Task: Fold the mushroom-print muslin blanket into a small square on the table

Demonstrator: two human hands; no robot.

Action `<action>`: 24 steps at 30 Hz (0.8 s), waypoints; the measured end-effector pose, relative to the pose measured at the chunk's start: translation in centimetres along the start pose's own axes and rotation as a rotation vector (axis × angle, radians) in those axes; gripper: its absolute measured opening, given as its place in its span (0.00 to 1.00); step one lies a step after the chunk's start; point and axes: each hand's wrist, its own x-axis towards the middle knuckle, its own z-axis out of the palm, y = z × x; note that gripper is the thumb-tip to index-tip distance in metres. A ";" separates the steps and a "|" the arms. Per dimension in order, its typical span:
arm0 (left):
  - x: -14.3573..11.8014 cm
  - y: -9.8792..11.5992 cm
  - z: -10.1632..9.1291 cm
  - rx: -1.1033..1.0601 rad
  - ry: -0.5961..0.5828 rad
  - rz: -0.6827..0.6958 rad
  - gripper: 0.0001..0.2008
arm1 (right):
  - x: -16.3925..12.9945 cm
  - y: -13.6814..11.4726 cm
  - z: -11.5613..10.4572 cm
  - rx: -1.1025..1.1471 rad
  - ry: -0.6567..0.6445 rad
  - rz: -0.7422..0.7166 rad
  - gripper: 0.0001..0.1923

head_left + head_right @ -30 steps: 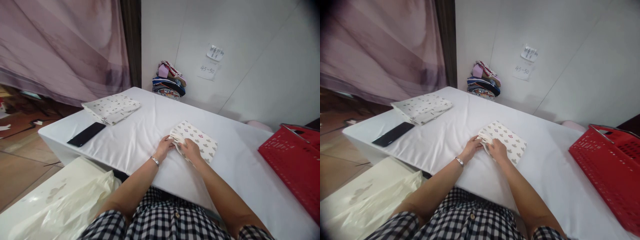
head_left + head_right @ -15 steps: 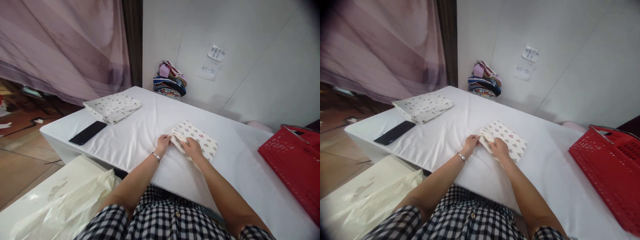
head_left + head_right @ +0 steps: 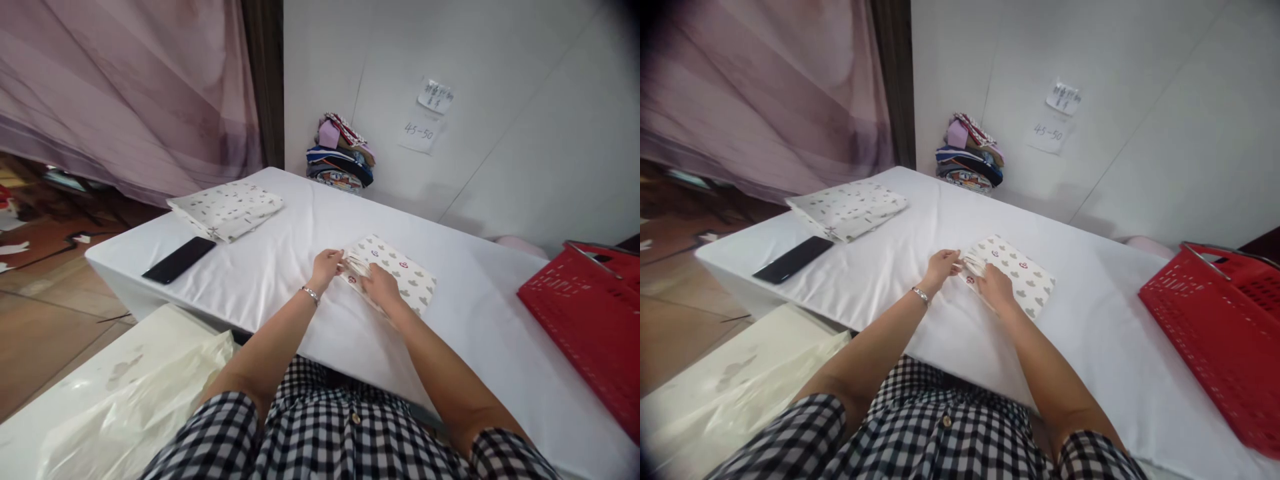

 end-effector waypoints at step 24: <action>-3.1 -0.3 0.0 -0.178 -0.103 -0.139 0.11 | -1.8 -1.2 0.0 -0.018 0.074 -0.087 0.09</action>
